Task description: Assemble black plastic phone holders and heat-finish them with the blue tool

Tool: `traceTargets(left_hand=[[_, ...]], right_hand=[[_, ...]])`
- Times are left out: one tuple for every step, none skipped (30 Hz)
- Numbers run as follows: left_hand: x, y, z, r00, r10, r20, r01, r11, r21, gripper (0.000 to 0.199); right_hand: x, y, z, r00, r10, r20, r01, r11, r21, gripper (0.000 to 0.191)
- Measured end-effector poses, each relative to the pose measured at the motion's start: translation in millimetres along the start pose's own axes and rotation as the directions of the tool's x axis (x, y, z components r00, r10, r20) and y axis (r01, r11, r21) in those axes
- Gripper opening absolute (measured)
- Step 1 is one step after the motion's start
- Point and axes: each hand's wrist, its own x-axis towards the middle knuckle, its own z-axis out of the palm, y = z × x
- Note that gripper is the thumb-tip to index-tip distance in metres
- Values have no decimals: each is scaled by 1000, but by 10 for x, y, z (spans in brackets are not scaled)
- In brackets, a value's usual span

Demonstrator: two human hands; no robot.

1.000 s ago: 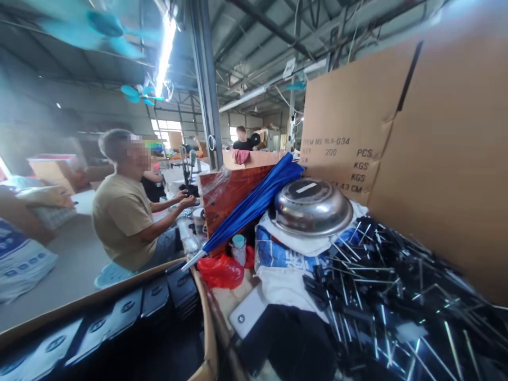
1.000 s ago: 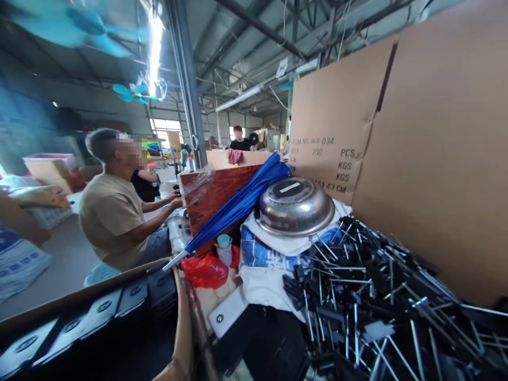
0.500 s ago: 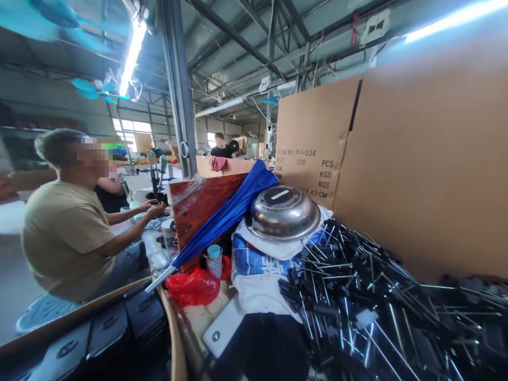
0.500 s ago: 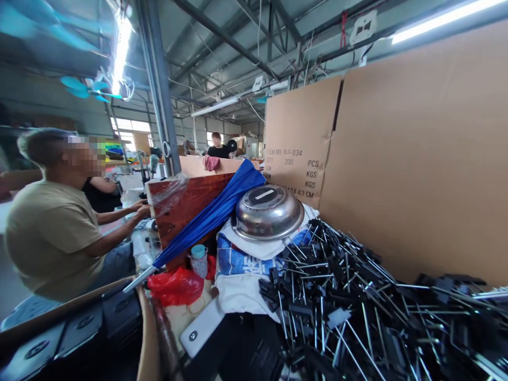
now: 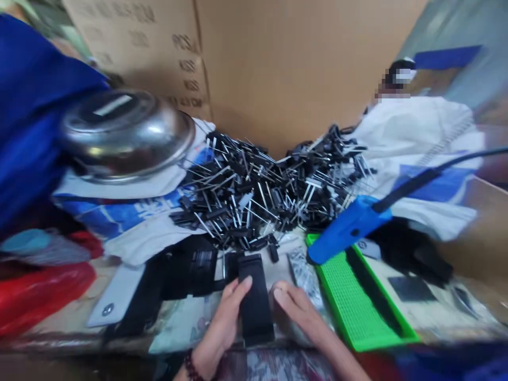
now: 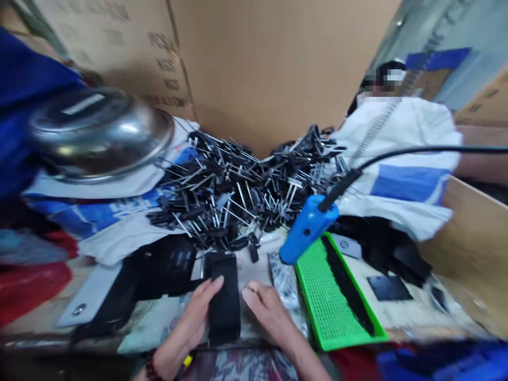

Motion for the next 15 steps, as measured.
traceTargets(left_hand=[[15, 12, 16, 1000, -20, 2, 20, 1000, 3, 44], [23, 21, 32, 999, -33, 13, 33, 999, 6, 42], [27, 24, 51, 999, -42, 22, 41, 999, 10, 39], [28, 19, 72, 998, -49, 28, 49, 999, 12, 37], [30, 5, 95, 998, -56, 30, 55, 998, 14, 35], [34, -15, 120, 997, -65, 29, 64, 998, 17, 33], [40, -40, 144, 997, -75, 29, 74, 997, 23, 31], [49, -65, 168, 996, -83, 25, 82, 996, 33, 30], [57, -88, 189, 996, -89, 24, 88, 995, 47, 30], [65, -105, 205, 995, -92, 34, 89, 994, 66, 31], [70, -116, 216, 994, -92, 59, 87, 992, 89, 32], [75, -121, 221, 992, -93, 88, 83, 990, 113, 34], [78, -121, 222, 989, -93, 119, 77, 988, 135, 37], [82, -118, 219, 984, -96, 151, 73, 985, 156, 39], [88, -116, 217, 979, -102, 179, 70, 982, 175, 41]], right_hand=[[-48, -20, -128, 1000, 7, -19, -7, 1000, -16, 41], [-102, -52, -254, 999, 4, -48, -5, 999, -33, 35], [-158, -89, -373, 996, -16, -83, 12, 999, -48, 30], [-215, -126, -483, 991, -45, -123, 38, 998, -56, 25], [-269, -159, -583, 981, -82, -174, 71, 995, -69, 21], [-317, -184, -677, 961, -131, -244, 115, 990, -82, 18], [-358, -203, -764, 924, -184, -334, 165, 983, -86, 16], [-390, -216, -850, 868, -228, -442, 218, 973, -73, 13], [-415, -226, -936, 788, -251, -563, 276, 960, -41, 11], [-432, -234, -1023, 688, -250, -682, 340, 940, -2, 9], [-445, -242, -1110, 577, -231, -783, 411, 911, 34, 8], [-455, -249, -1195, 467, -203, -861, 483, 874, 56, 8], [-465, -255, -1275, 374, -170, -912, 540, 839, 65, 8], [-476, -258, -1346, 306, -145, -941, 578, 814, 62, 9], [-492, -258, -1406, 277, -131, -952, 592, 804, 62, 9]])
